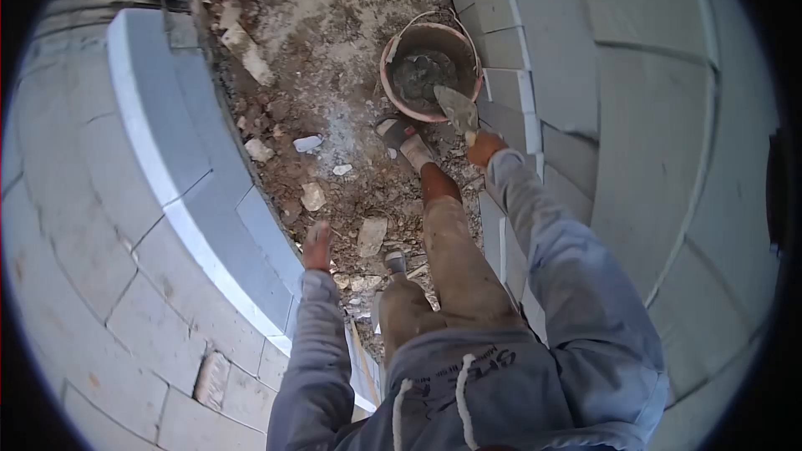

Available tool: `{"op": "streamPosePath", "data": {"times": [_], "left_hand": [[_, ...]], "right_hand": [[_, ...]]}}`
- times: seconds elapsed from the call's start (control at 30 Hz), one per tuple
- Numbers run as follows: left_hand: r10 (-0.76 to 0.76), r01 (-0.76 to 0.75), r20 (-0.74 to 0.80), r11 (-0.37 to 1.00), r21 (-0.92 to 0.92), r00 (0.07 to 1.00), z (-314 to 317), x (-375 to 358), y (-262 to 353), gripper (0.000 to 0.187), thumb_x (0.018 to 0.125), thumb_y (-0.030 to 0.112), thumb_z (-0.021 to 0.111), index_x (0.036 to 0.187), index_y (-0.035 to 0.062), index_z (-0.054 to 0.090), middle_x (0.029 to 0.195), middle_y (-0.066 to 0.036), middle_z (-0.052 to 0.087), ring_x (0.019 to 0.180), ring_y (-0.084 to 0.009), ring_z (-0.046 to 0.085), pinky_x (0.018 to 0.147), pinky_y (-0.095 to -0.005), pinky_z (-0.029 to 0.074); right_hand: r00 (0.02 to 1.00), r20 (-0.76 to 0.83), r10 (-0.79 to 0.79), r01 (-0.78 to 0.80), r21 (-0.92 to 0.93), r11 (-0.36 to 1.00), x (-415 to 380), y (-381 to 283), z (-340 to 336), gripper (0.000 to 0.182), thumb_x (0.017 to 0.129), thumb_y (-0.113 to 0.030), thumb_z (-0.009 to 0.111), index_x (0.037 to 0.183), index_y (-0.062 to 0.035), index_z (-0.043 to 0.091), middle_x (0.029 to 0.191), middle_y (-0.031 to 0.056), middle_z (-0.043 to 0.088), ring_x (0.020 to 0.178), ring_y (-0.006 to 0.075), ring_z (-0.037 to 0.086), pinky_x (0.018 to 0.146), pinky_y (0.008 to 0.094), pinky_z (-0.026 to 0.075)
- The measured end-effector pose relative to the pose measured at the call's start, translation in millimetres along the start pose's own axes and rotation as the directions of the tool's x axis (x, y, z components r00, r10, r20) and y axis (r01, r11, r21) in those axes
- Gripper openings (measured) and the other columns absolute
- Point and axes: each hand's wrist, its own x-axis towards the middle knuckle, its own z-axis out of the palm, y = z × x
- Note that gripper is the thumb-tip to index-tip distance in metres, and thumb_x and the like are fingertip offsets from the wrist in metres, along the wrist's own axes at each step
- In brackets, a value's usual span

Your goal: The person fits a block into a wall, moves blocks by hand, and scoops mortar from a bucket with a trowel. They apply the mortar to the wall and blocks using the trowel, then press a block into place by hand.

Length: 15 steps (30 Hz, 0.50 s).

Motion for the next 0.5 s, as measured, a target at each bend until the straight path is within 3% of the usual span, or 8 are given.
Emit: {"op": "streamPosePath", "data": {"times": [0.03, 0.13, 0.23, 0.3, 0.37, 0.4, 0.47, 0.5], "left_hand": [[0.087, -0.105, 0.112, 0.981, 0.165, 0.99, 19, 43, 16, 0.049, 0.078, 0.047, 0.054, 0.108, 0.0077, 0.054, 0.098, 0.0, 0.055, 0.082, -0.0107, 0.05, 0.064, -0.0268, 0.041], [0.148, -0.164, 0.088, 0.964, 0.211, 0.985, 94, 129, 112, 0.056, 0.081, 0.041, 0.052, 0.111, -0.0057, 0.049, 0.112, -0.016, 0.052, 0.104, -0.0232, 0.049, 0.09, -0.0298, 0.036], [0.164, -0.18, 0.145, 0.979, 0.098, 0.976, 163, 212, 164, 0.064, 0.077, 0.044, 0.056, 0.115, -0.0069, 0.046, 0.116, -0.02, 0.049, 0.109, -0.0254, 0.046, 0.091, -0.0309, 0.035], [0.225, -0.25, 0.139, 0.947, 0.2, 0.964, 198, 261, 184, 0.07, 0.073, 0.044, 0.06, 0.116, -0.0082, 0.045, 0.116, -0.021, 0.049, 0.108, -0.025, 0.047, 0.091, -0.0307, 0.035], [0.298, -0.327, 0.134, 0.873, 0.361, 0.945, 227, 311, 176, 0.064, 0.073, 0.046, 0.06, 0.115, -0.0023, 0.048, 0.106, -0.014, 0.054, 0.098, -0.0167, 0.05, 0.082, -0.0268, 0.039], [0.282, -0.314, 0.14, 0.878, 0.361, 0.949, 240, 322, 171, 0.064, 0.073, 0.046, 0.06, 0.115, -0.0023, 0.048, 0.106, -0.014, 0.054, 0.098, -0.0167, 0.05, 0.082, -0.0268, 0.039], [0.204, -0.236, 0.417, 0.971, 0.026, 0.886, 264, 338, 170, 0.063, 0.071, 0.045, 0.062, 0.11, -0.0023, 0.051, 0.098, -0.012, 0.057, 0.089, -0.016, 0.052, 0.076, -0.0274, 0.04], [0.196, -0.227, 0.42, 0.974, 0.025, 0.886, 269, 337, 165, 0.063, 0.071, 0.045, 0.062, 0.11, -0.0023, 0.051, 0.098, -0.012, 0.057, 0.089, -0.016, 0.052, 0.076, -0.0274, 0.04]], "right_hand": [[0.998, -0.064, 0.025, -0.028, -0.052, 0.998, 21, -16, -19, 0.044, 0.067, -0.02, 0.058, 0.105, 0.0005, 0.053, 0.104, 0.0214, 0.056, 0.098, 0.0335, 0.054, 0.083, 0.0363, 0.044], [0.983, -0.166, 0.081, -0.105, -0.141, 0.984, 103, -43, -44, 0.038, 0.069, -0.018, 0.055, 0.101, 0.0, 0.057, 0.105, 0.0205, 0.056, 0.1, 0.0314, 0.053, 0.085, 0.0356, 0.043], [0.983, -0.156, 0.1, -0.126, -0.168, 0.978, 169, -55, -58, 0.036, 0.069, -0.017, 0.053, 0.1, 0.001, 0.058, 0.104, 0.0211, 0.056, 0.102, 0.0309, 0.052, 0.086, 0.0353, 0.043], [0.992, -0.103, 0.075, -0.091, -0.169, 0.981, 204, -55, -50, 0.037, 0.069, -0.017, 0.053, 0.101, 0.0014, 0.056, 0.104, 0.0218, 0.055, 0.102, 0.0312, 0.052, 0.086, 0.0354, 0.043], [0.999, -0.024, 0.037, -0.04, -0.148, 0.988, 233, -45, -27, 0.04, 0.069, -0.017, 0.052, 0.103, 0.0032, 0.053, 0.104, 0.0226, 0.055, 0.102, 0.0322, 0.052, 0.086, 0.0368, 0.042], [0.995, -0.091, 0.035, -0.044, -0.102, 0.994, 217, -50, -24, 0.042, 0.069, -0.017, 0.051, 0.105, 0.0043, 0.049, 0.101, 0.0235, 0.056, 0.098, 0.0336, 0.053, 0.084, 0.0382, 0.043], [0.997, -0.067, 0.026, -0.034, -0.127, 0.991, 215, -44, -12, 0.043, 0.069, -0.016, 0.052, 0.106, 0.0047, 0.047, 0.1, 0.0239, 0.056, 0.096, 0.0344, 0.054, 0.083, 0.0386, 0.043], [0.999, -0.043, 0.014, -0.021, -0.148, 0.989, 212, -41, -8, 0.044, 0.068, -0.016, 0.052, 0.106, 0.0052, 0.045, 0.098, 0.0243, 0.057, 0.095, 0.0351, 0.055, 0.082, 0.039, 0.043]]}}
